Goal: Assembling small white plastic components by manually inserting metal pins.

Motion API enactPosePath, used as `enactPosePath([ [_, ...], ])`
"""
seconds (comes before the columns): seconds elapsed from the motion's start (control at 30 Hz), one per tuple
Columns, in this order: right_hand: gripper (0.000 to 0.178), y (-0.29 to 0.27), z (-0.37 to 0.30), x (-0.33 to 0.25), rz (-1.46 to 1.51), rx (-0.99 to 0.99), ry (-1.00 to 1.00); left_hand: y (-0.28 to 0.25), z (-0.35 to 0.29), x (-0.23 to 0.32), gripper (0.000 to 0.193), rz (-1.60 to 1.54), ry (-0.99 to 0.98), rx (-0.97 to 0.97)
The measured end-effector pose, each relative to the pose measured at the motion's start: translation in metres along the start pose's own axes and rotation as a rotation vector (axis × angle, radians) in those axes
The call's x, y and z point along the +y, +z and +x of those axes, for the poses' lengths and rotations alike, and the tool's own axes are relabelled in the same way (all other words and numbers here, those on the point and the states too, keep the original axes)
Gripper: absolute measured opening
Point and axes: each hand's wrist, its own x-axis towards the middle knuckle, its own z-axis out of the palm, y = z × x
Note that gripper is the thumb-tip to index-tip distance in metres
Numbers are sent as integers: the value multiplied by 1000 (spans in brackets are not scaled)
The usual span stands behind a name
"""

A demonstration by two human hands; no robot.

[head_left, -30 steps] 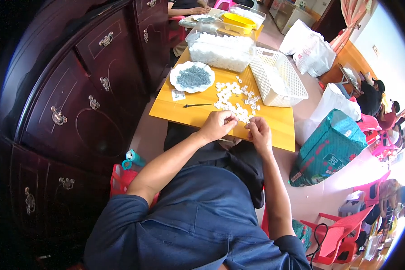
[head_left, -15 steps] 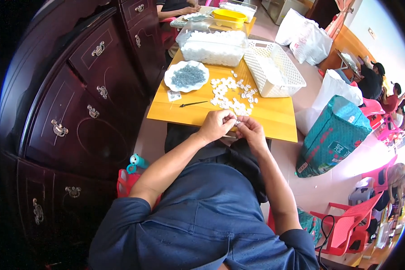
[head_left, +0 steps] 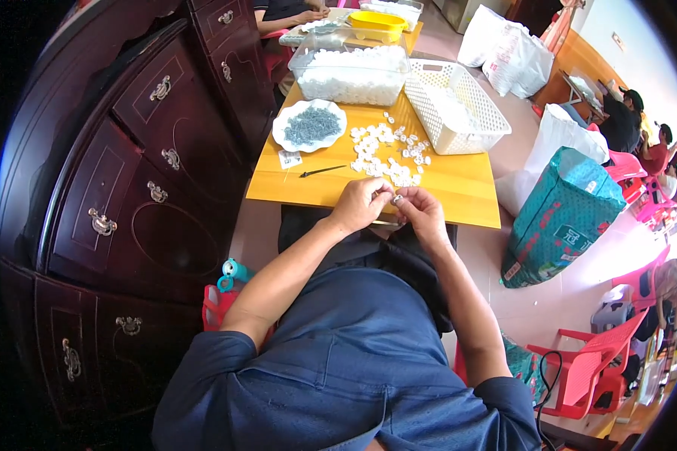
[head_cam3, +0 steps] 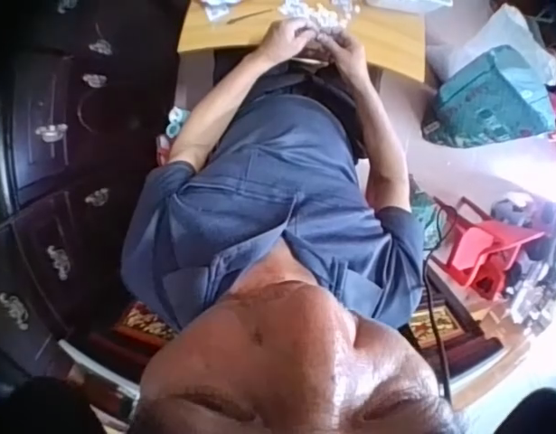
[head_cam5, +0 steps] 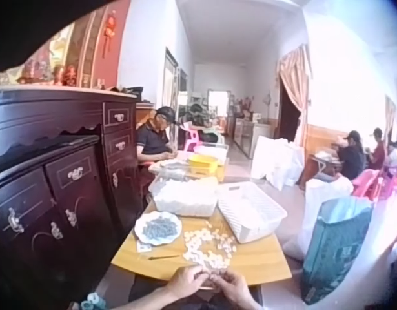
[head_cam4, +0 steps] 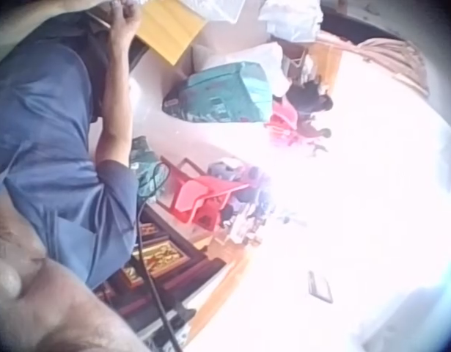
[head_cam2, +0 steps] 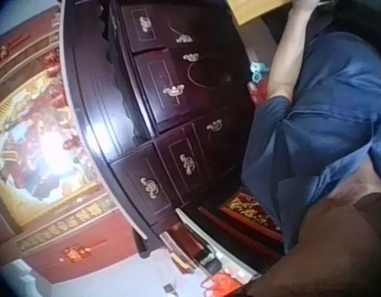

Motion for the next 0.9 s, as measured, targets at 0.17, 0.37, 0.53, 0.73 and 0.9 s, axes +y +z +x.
enactPosePath([
  [0.17,17,4,-1,-2,-10,27,5,-2,0,0,7,10,-20,-22],
  [0.37,17,-1,2,2,-36,20,5,-2,0,3,8,23,-32,-39],
  [0.53,17,-1,2,2,-25,17,-6,-1,0,2,8,31,-36,-14],
  [0.73,17,-3,3,4,-48,11,7,-1,0,-1,8,40,-28,-45],
  [0.9,15,-2,3,6,-59,15,0,-1,-1,-3,10,55,-18,-56],
])
